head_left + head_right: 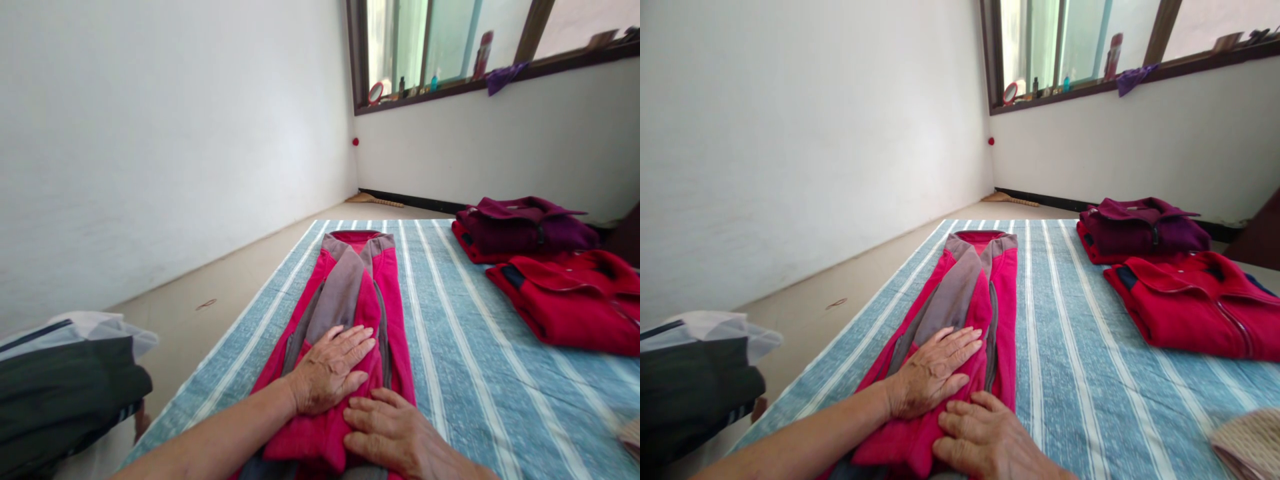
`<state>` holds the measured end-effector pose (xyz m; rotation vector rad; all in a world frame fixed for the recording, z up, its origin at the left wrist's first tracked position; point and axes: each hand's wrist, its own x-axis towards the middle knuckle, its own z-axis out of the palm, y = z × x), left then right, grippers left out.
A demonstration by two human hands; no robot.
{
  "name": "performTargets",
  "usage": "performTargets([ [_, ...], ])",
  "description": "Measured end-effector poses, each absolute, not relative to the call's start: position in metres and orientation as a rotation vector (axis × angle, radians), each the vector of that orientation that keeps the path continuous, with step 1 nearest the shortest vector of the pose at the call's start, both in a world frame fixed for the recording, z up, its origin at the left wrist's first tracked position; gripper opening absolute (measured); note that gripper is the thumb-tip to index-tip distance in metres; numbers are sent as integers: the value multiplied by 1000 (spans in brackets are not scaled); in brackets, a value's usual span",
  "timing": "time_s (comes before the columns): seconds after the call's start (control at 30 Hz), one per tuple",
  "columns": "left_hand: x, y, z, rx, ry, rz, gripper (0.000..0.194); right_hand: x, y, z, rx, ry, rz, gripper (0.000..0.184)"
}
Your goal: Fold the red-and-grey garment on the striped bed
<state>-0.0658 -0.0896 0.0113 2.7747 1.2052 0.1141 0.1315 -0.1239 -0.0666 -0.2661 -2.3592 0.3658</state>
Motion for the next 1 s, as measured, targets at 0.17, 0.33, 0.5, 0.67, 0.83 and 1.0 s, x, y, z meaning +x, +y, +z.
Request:
performTargets([
  [0.17,-65,-90,14,2764,1220,52,58,129,-124,-69,-282,-2397,297,47],
  [0.33,-64,-90,16,2761,1217,36,57,129,-124,-73,-266,-2361,285,45],
  [0.5,-64,-91,17,2760,1218,23,56,129,-124,-78,-271,-2328,305,45],
  [0.67,-64,-91,17,2762,1215,28,56,127,-124,-85,-267,-2286,289,47],
  [0.83,-66,-91,14,2761,1194,89,56,123,-120,-102,-269,-2345,280,55],
  [1.0,-67,-90,18,2707,1169,92,59,118,-115,-117,-262,-2347,339,61],
])
